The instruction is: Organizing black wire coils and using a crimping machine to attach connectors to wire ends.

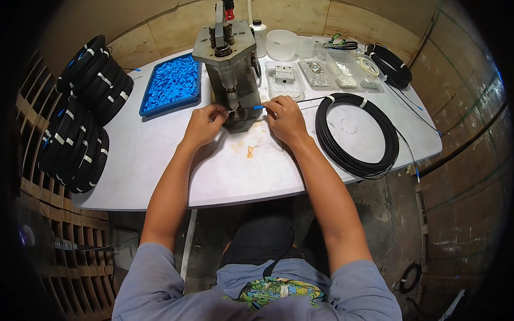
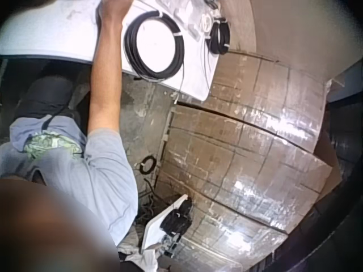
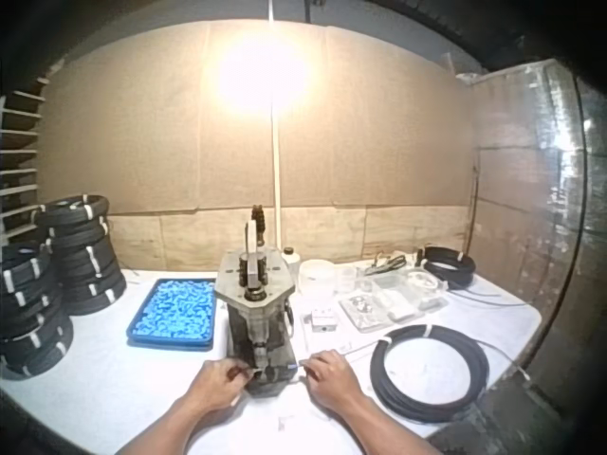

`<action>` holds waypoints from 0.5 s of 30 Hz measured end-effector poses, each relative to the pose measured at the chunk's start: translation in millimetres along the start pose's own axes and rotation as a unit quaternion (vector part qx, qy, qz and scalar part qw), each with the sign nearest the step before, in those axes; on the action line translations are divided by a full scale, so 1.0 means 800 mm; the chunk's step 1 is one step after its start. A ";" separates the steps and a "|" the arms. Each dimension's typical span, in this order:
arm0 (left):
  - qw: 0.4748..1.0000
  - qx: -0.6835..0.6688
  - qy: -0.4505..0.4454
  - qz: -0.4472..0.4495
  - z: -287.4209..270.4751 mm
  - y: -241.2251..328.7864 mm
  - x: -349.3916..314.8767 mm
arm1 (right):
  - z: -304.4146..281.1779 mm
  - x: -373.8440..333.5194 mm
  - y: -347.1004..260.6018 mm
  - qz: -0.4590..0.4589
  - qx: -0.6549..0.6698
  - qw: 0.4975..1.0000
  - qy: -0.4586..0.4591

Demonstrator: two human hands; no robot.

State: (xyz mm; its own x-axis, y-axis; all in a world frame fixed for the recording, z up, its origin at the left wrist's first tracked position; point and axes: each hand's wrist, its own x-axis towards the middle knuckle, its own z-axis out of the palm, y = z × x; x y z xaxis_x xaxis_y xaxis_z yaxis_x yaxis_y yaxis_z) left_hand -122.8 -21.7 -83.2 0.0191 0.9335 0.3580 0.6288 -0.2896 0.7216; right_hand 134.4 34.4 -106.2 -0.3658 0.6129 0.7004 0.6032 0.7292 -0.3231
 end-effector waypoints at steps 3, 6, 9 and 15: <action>1.000 -0.002 0.002 0.003 0.001 -0.004 0.001 | -0.001 0.000 -0.002 0.001 0.001 1.000 -0.003; 1.000 -0.005 0.004 0.004 0.002 -0.005 0.001 | -0.002 0.000 -0.002 0.004 0.003 1.000 -0.005; 1.000 -0.002 0.005 0.005 0.002 -0.004 0.000 | -0.003 0.000 -0.003 0.007 0.004 1.000 -0.006; 1.000 -0.003 0.004 0.001 0.002 -0.004 0.001 | -0.003 0.000 -0.001 0.010 0.004 1.000 -0.009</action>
State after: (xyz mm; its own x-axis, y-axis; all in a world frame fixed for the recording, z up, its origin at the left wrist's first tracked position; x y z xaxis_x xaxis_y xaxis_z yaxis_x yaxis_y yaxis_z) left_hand -123.2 -19.7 -86.1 0.0152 0.9312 0.3642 0.6247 -0.2932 0.7237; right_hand 135.5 33.3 -104.6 -0.3673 0.6325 0.6819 0.6044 0.7196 -0.3419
